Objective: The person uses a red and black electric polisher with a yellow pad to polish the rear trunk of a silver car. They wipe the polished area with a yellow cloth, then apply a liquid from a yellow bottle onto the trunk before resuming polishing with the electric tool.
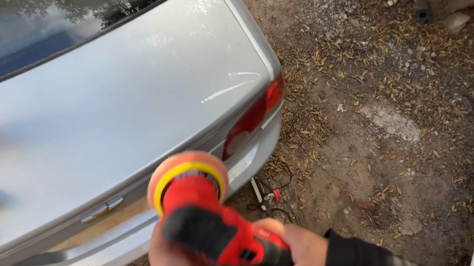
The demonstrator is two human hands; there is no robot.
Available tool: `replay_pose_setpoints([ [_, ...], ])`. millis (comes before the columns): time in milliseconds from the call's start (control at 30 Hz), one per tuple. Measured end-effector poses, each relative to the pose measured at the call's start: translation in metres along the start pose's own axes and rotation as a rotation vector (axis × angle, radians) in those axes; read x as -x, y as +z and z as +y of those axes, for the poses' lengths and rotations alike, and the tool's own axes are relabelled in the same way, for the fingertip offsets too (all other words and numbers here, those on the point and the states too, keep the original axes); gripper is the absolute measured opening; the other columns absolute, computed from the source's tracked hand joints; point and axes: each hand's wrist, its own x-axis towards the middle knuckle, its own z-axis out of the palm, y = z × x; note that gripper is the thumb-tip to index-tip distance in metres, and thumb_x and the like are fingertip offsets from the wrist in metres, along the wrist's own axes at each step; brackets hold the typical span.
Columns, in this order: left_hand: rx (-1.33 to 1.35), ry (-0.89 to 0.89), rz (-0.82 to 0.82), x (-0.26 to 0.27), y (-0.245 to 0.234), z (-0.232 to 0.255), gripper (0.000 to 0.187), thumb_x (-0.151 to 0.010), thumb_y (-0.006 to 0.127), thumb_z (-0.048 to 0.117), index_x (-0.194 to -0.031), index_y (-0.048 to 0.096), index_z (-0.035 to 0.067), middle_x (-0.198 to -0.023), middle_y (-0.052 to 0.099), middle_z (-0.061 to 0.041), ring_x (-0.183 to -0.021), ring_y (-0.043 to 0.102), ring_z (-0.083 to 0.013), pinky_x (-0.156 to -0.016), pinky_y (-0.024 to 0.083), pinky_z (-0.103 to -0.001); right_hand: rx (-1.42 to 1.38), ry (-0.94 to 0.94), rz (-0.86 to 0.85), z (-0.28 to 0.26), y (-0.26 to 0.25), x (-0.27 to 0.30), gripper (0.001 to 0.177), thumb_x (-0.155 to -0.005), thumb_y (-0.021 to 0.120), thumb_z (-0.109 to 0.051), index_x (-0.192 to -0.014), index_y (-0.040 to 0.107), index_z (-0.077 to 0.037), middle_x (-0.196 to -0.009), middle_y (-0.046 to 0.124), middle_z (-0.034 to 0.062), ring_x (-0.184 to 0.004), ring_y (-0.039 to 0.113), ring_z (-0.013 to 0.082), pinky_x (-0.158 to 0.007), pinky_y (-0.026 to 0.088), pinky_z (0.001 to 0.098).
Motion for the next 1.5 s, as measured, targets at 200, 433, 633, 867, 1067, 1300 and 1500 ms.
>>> replay_pose_setpoints([
  [200,-0.092,-0.070,-0.291,-0.035,0.063,-0.016,0.071,-0.094,0.046,0.058,-0.130,0.060,-0.002,-0.113,0.072,-0.017,-0.102,0.069,-0.0318,-0.093,0.053,-0.046,-0.070,-0.170,0.148,-0.044,-0.041,0.052,0.112,-0.068,0.079,-0.007,-0.161,0.017,-0.007,-0.138,0.048,0.0157,-0.113,0.051,0.0259,-0.097,0.045,0.0398],
  [433,-0.530,0.228,-0.217,-0.078,0.095,-0.009,0.048,-0.089,0.067,0.029,-0.125,0.048,0.004,-0.100,0.074,-0.015,-0.081,0.074,-0.0293,-0.074,0.061,-0.041,-0.530,0.086,0.189,-0.063,-0.083,0.054,0.120,-0.069,0.075,-0.006,-0.167,0.007,-0.021,-0.106,0.060,0.0059,-0.077,0.062,0.0137,-0.070,0.054,0.0306],
  [633,-1.054,0.577,-0.261,-0.104,0.134,0.051,0.046,-0.088,0.077,0.013,-0.124,0.050,0.001,-0.066,0.066,-0.011,-0.052,0.063,-0.0164,-0.048,0.052,-0.026,-0.553,0.227,0.077,-0.040,-0.113,0.038,0.123,-0.075,0.082,-0.016,-0.169,0.003,-0.021,-0.120,0.059,0.0131,-0.087,0.062,0.0213,-0.075,0.052,0.0350],
  [867,-0.831,0.539,-0.232,-0.174,0.105,0.063,0.031,-0.089,0.078,0.013,-0.107,0.057,-0.001,-0.071,0.052,-0.007,-0.058,0.045,-0.0111,-0.054,0.039,-0.024,-0.586,0.151,0.060,-0.024,-0.149,-0.002,0.120,-0.080,0.086,-0.038,-0.164,0.009,0.000,-0.172,0.024,0.0183,-0.160,0.022,0.0278,-0.129,0.016,0.0421],
  [1067,-1.148,0.911,-0.235,-0.169,0.124,0.092,0.030,-0.085,0.065,0.017,-0.109,0.060,-0.002,-0.094,0.062,-0.013,-0.089,0.055,-0.0176,-0.081,0.043,-0.030,-0.484,0.277,0.009,0.015,-0.189,-0.009,0.107,-0.089,0.079,-0.041,-0.163,0.013,-0.001,-0.171,0.025,0.0146,-0.162,0.025,0.0243,-0.131,0.017,0.0388],
  [1300,-0.623,0.700,-0.309,-0.237,0.140,0.049,0.022,-0.094,0.056,0.018,-0.105,0.057,-0.001,-0.100,0.068,-0.015,-0.095,0.066,-0.0223,-0.088,0.055,-0.035,-0.501,0.144,-0.035,0.000,-0.233,-0.027,0.108,-0.084,0.079,-0.023,-0.164,0.010,-0.006,-0.157,0.040,0.0113,-0.126,0.047,0.0186,-0.105,0.038,0.0339],
  [1500,-0.668,0.770,-0.087,-0.272,0.180,0.046,0.018,-0.097,0.063,0.013,-0.089,0.056,-0.002,-0.079,0.069,-0.014,-0.072,0.070,-0.0215,-0.067,0.060,-0.034,-0.701,0.207,-0.111,0.001,-0.262,-0.042,0.105,-0.086,0.071,-0.013,-0.167,0.004,-0.020,-0.099,0.060,0.0104,-0.062,0.057,0.0122,-0.049,0.044,0.0239],
])
